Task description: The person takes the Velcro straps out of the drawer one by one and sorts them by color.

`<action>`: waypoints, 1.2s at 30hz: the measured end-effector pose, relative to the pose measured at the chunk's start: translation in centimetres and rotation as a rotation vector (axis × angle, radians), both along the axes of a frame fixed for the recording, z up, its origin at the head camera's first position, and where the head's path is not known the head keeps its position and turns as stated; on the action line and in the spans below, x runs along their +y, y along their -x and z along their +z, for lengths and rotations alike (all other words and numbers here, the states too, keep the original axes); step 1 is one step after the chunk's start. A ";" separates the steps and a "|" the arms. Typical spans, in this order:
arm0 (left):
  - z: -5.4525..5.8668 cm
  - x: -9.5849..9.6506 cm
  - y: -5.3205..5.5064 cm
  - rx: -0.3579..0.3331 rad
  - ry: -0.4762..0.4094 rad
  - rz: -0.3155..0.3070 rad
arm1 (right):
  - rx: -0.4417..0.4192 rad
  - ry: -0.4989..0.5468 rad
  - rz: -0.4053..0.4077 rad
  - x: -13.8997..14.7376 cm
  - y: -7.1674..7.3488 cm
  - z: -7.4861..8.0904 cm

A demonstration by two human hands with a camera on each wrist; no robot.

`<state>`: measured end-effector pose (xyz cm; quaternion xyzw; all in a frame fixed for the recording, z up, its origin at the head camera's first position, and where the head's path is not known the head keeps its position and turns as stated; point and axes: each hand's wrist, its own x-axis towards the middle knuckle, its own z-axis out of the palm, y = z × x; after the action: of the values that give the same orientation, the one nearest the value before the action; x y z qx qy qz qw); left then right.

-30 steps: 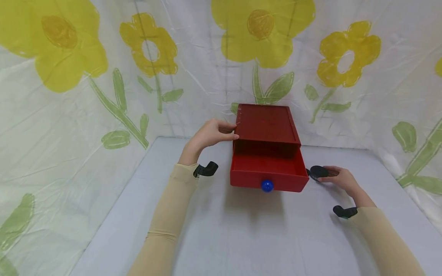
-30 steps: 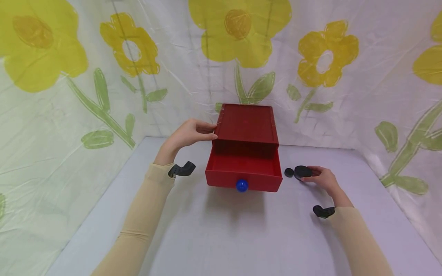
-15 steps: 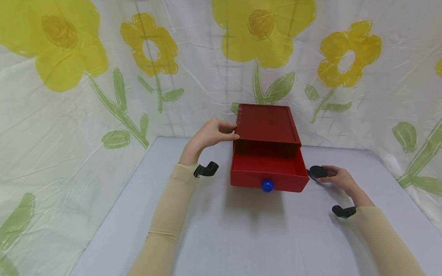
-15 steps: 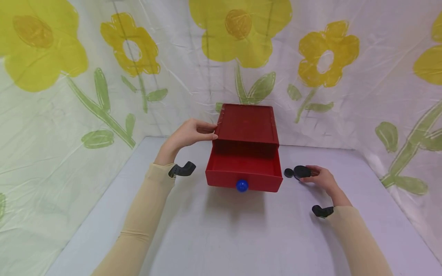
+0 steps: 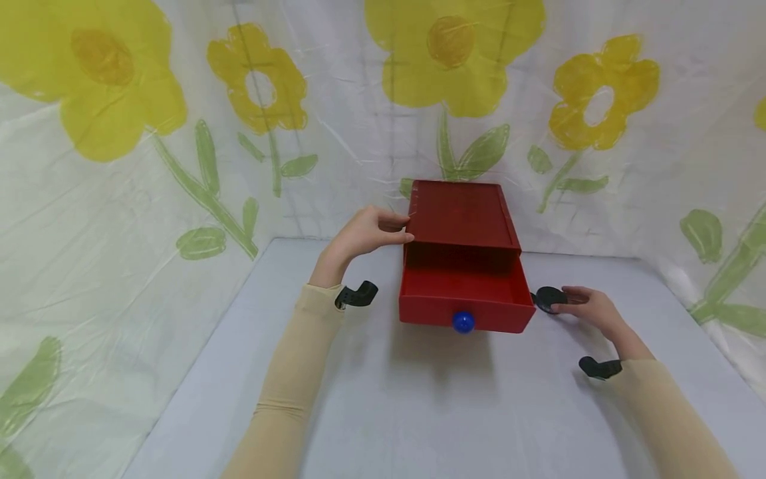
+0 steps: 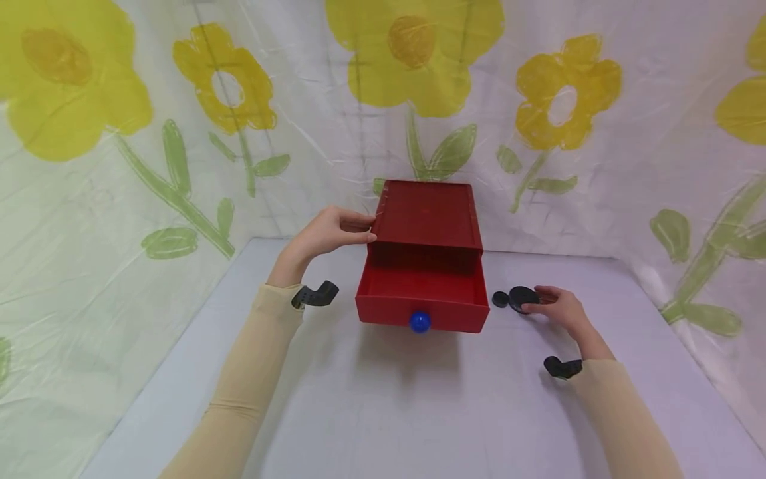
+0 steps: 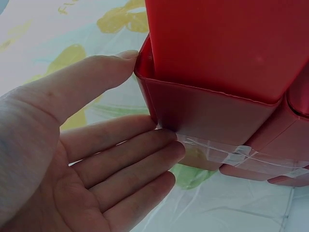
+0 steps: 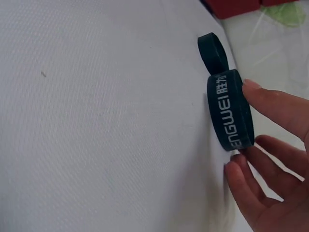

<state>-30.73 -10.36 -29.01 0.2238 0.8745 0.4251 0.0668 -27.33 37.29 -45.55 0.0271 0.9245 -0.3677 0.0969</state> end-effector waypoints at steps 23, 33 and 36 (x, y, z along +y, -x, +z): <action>-0.2 0.0 0.1 0.002 0.008 -0.001 | 0.328 -0.084 -0.067 -1.0 -5.4 8.6; -0.1 0.0 0.1 -0.002 0.003 -0.004 | 0.451 0.032 -0.110 -4.2 -8.4 13.8; -0.1 0.0 0.1 -0.005 0.003 0.001 | 0.497 0.043 -0.111 -5.5 -9.3 15.0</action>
<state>-30.78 -10.37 -29.11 0.2223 0.8751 0.4243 0.0693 -18.00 31.84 -30.53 -0.0157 0.9089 -0.3876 -0.1531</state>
